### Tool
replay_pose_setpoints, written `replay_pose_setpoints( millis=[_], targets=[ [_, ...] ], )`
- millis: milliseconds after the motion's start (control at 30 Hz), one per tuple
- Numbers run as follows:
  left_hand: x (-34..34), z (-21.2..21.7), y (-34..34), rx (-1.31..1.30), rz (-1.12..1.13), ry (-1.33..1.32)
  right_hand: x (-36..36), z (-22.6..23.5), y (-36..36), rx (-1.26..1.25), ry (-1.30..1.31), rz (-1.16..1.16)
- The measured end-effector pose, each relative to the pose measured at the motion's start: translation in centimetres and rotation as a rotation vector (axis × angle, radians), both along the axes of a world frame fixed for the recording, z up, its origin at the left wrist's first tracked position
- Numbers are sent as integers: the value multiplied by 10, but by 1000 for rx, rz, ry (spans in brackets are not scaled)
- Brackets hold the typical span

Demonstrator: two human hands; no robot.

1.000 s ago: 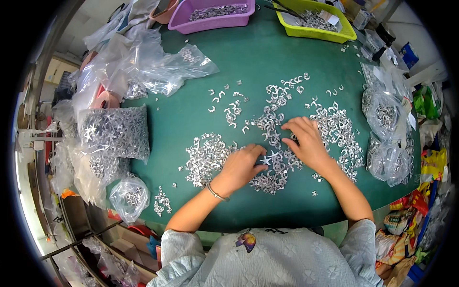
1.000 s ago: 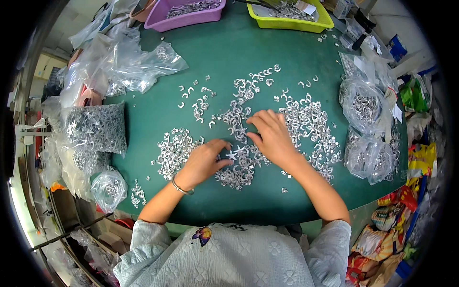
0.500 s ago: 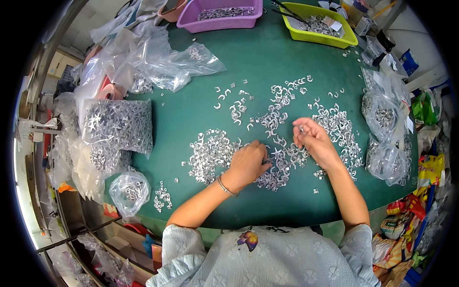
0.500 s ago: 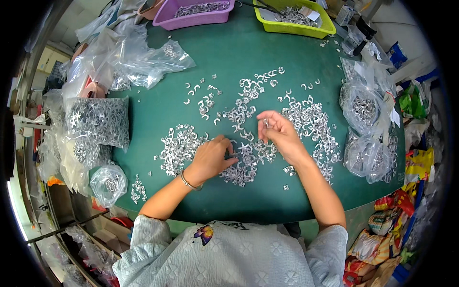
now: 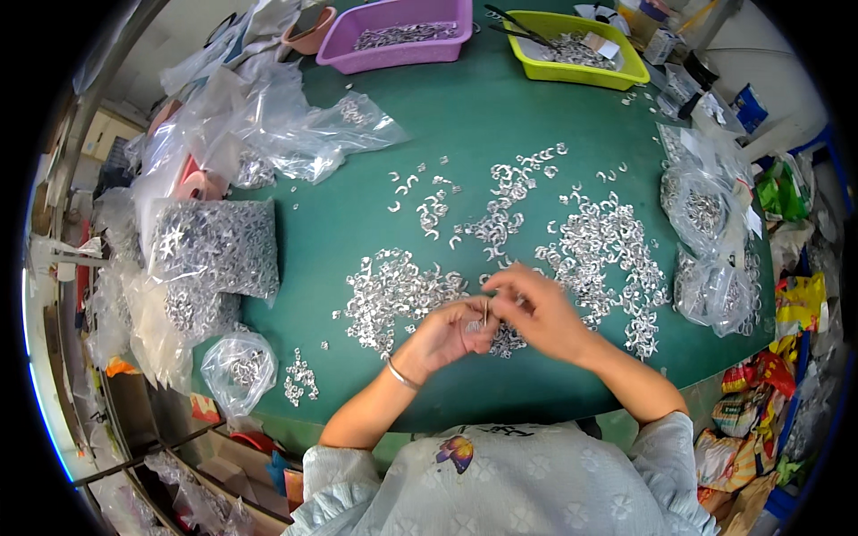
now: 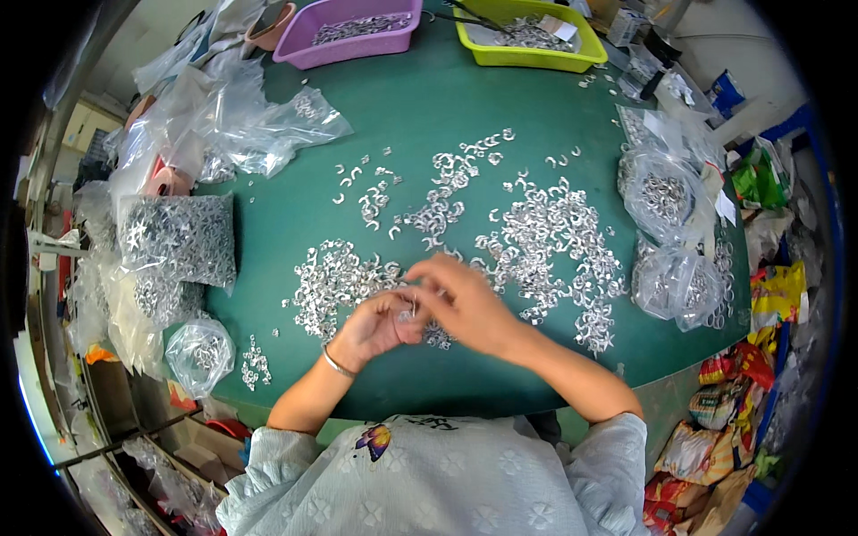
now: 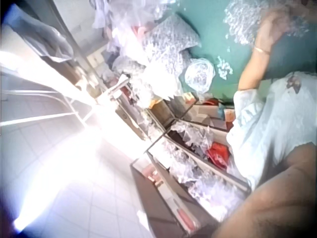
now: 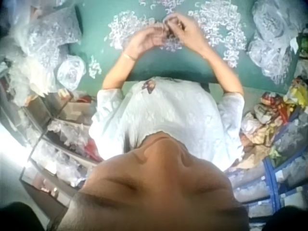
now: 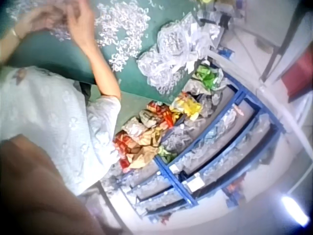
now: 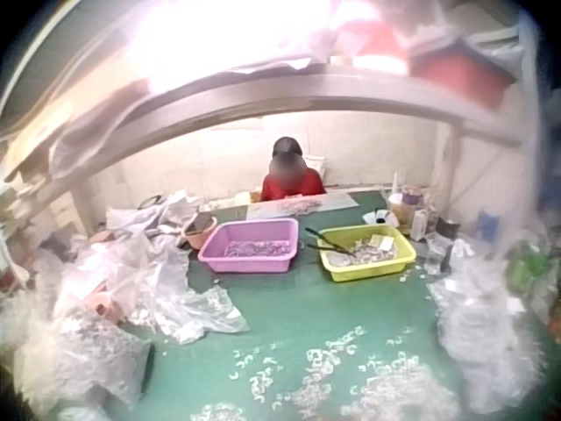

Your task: The person sorts small silver-colored star and crescent shaped metal components on a green table by hand, moving them into clusters while occasionally reaching for more components from nearby bags.

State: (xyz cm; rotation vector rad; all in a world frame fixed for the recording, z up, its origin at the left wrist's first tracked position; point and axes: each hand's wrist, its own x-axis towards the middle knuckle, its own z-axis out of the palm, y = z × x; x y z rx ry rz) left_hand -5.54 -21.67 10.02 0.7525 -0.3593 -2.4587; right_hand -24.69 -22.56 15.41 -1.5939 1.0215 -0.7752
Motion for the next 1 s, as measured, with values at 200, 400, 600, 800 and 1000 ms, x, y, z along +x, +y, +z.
replay_pose_setpoints(
  millis=[200,400,600,800,1000],
  targets=[
    [-17,-1,23,303,208,132,-2,-17,0,-564,83,70],
    [-6,8,27,38,194,-136,-35,-43,12,-617,588,149],
    [-4,18,22,-299,252,-401,-70,-44,16,-668,700,-106],
    [-17,21,21,-89,291,-215,-26,-46,4,-691,609,-52],
    [-11,19,35,-63,317,-179,-19,-65,-5,-867,765,59]
  ],
)
